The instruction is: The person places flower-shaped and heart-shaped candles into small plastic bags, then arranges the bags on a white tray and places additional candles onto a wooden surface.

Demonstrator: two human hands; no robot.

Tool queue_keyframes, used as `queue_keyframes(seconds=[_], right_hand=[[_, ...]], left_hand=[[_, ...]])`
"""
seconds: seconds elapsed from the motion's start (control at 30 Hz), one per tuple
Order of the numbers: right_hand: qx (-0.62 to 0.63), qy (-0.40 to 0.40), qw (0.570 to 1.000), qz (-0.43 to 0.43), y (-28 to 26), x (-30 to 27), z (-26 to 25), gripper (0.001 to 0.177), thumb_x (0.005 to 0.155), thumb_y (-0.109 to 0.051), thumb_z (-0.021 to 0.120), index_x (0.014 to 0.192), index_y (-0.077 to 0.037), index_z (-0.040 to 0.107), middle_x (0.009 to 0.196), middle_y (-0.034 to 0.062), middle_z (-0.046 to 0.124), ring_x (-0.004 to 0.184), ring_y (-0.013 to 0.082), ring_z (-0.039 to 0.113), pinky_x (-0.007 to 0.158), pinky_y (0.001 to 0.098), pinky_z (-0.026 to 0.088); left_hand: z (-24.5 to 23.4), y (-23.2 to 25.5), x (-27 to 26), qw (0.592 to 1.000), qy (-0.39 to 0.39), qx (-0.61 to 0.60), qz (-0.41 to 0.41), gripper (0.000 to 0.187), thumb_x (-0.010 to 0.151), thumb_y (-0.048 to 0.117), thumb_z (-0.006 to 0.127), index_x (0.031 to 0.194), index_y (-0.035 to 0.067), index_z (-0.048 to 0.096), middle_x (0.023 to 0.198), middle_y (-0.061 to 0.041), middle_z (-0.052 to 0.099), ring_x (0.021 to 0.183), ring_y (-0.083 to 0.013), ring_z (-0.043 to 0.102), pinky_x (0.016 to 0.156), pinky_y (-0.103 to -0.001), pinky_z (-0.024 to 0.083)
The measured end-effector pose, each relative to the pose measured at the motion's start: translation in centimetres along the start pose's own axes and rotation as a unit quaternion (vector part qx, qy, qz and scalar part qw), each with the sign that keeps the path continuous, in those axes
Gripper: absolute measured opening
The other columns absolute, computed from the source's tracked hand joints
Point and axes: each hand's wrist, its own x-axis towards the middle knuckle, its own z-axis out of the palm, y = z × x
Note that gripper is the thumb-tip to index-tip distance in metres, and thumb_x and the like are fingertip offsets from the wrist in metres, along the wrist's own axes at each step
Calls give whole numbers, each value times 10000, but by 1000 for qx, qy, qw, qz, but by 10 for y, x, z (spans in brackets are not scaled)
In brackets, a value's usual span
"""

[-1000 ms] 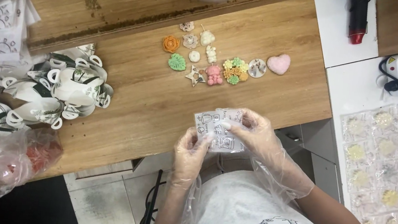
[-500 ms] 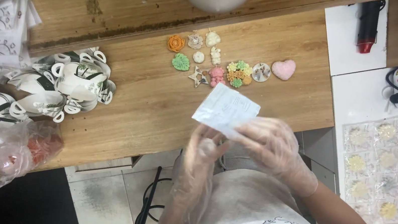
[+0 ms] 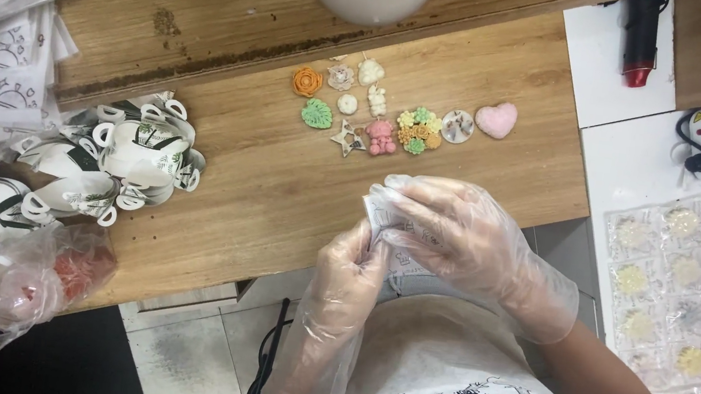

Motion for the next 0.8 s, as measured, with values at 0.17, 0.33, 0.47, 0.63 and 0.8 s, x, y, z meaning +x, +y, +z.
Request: queue_keyframes(seconds=[0.17, 0.33, 0.47, 0.63, 0.8], right_hand=[[51, -76, 996, -4, 8, -11, 14, 526, 863, -152, 787, 1353, -66, 616, 1280, 121, 661, 1161, 305, 656, 979, 428, 546], [60, -103, 993, -17, 6, -26, 27, 525, 828, -114, 791, 1317, -36, 617, 1218, 136, 683, 1067, 310, 681, 883, 430, 567], [65, -105, 992, -3, -6, -24, 24, 560, 803, -110, 792, 1321, -13, 602, 1177, 125, 689, 983, 305, 699, 804, 422, 585], [36, -75, 996, 44, -21, -24, 27, 435, 847, -111, 789, 1248, -26, 642, 1138, 116, 711, 916, 264, 701, 743, 376, 594], [-26, -37, 991, 124, -11, -29, 32, 288, 906, -113, 794, 1161, -41, 684, 1013, 81, 711, 850, 233, 691, 723, 364, 589]], left_hand=[[-17, 20, -7, 946, -9, 273, 175, 272, 915, 23, 636, 1183, 45, 673, 923, -196, 716, 868, -372, 710, 718, -461, 549], [-26, 29, -12, 945, -55, 297, 122, 256, 925, 37, 624, 1175, 60, 674, 906, -207, 711, 871, -393, 706, 723, -488, 546], [-27, 21, -15, 946, -74, 312, 45, 270, 914, 63, 633, 1179, 83, 681, 909, -199, 721, 876, -379, 714, 723, -484, 554], [-29, 18, -21, 944, -64, 324, 16, 286, 901, 68, 627, 1179, 97, 687, 936, -182, 728, 890, -364, 717, 743, -470, 563], [-33, 24, -23, 951, -73, 299, -30, 286, 933, 99, 608, 1204, 125, 698, 994, -157, 749, 918, -327, 739, 779, -435, 572]])
